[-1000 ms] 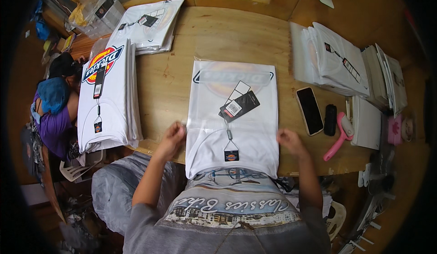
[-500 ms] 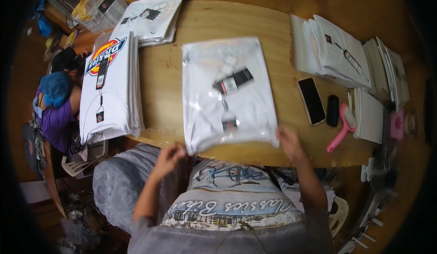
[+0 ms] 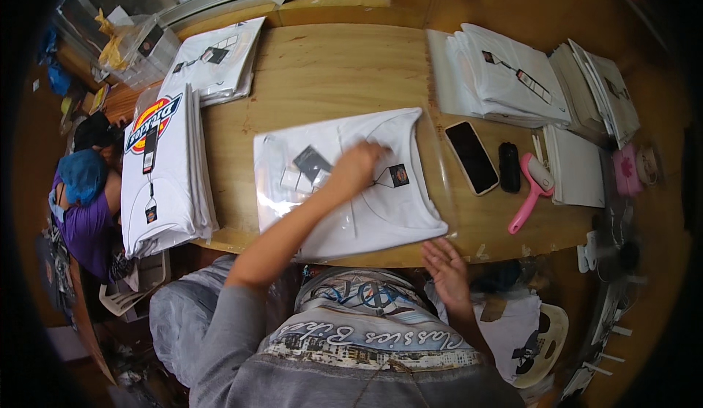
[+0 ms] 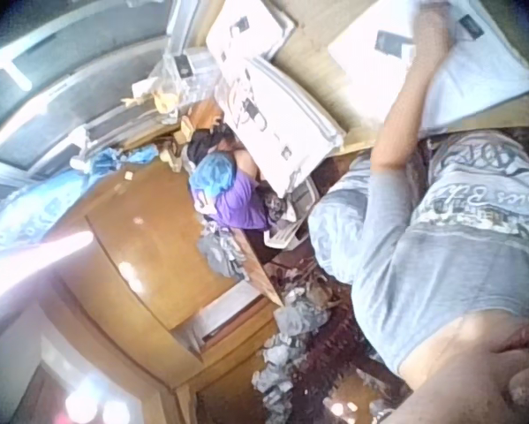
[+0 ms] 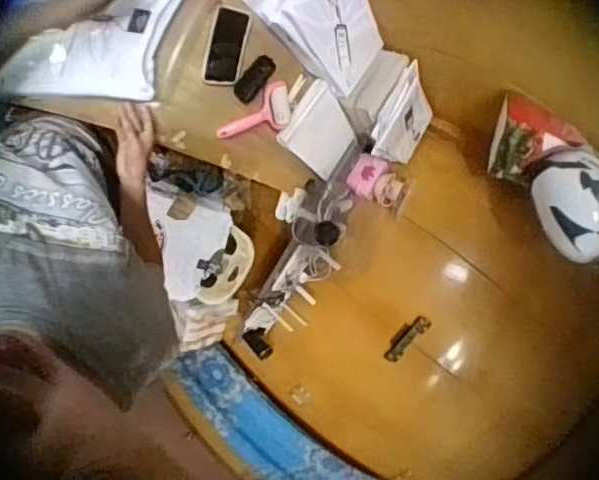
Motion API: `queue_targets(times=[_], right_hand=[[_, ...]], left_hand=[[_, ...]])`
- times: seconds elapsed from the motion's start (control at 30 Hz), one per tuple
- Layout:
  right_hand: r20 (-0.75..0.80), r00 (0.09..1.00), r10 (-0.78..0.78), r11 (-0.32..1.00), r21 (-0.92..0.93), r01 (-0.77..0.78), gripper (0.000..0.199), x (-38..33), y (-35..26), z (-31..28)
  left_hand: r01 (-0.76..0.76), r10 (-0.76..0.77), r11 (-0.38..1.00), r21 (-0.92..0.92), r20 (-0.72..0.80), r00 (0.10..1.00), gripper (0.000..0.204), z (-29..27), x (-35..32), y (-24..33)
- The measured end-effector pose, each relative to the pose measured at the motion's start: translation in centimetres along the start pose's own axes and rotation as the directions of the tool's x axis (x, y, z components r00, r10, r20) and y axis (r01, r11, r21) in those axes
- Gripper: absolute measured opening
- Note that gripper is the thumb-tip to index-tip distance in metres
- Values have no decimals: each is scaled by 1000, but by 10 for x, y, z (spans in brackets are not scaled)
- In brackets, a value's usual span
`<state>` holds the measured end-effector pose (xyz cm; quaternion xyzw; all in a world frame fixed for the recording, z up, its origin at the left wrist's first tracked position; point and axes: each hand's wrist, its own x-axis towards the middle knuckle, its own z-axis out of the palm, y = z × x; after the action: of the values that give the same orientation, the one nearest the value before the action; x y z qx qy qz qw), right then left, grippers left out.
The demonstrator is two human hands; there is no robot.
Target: The person folds white t-shirts, places them into clear plastic bags, and seals the bags. They use a handheld device to scan tags on the shirts and a lint roller to clean the fabric before packaging. The packaged shirts are stacked on the table.
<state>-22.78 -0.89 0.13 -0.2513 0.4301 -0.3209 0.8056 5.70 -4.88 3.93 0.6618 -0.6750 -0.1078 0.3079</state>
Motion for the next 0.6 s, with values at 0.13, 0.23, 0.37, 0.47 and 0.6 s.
queue_targets(times=[0.13, 0.23, 0.37, 0.47, 0.6], right_hand=[[19, 995, -99, 992, 79, 97, 50, 4, 18, 30], [48, 972, -229, 963, 158, 219, 55, 45, 26, 47], [201, 927, -316, 943, 175, 283, 58, 73, -20, 57], [344, 864, -368, 927, 71, 367, 56, 77, -91, 81], [439, 747, -499, 819, -44, 573, 39, 111, -198, 153]], left_hand=[[185, -203, 969, 166, 100, 974, 49, 18, 77, -49], [373, -337, 928, -20, 387, 858, 68, 17, 108, -59], [475, -220, 779, -409, 531, 819, 71, -35, 118, -56], [375, 66, 503, -778, 468, 882, 62, -117, 118, -60], [90, 0, 580, -810, 110, 994, 41, -206, 128, -23]])
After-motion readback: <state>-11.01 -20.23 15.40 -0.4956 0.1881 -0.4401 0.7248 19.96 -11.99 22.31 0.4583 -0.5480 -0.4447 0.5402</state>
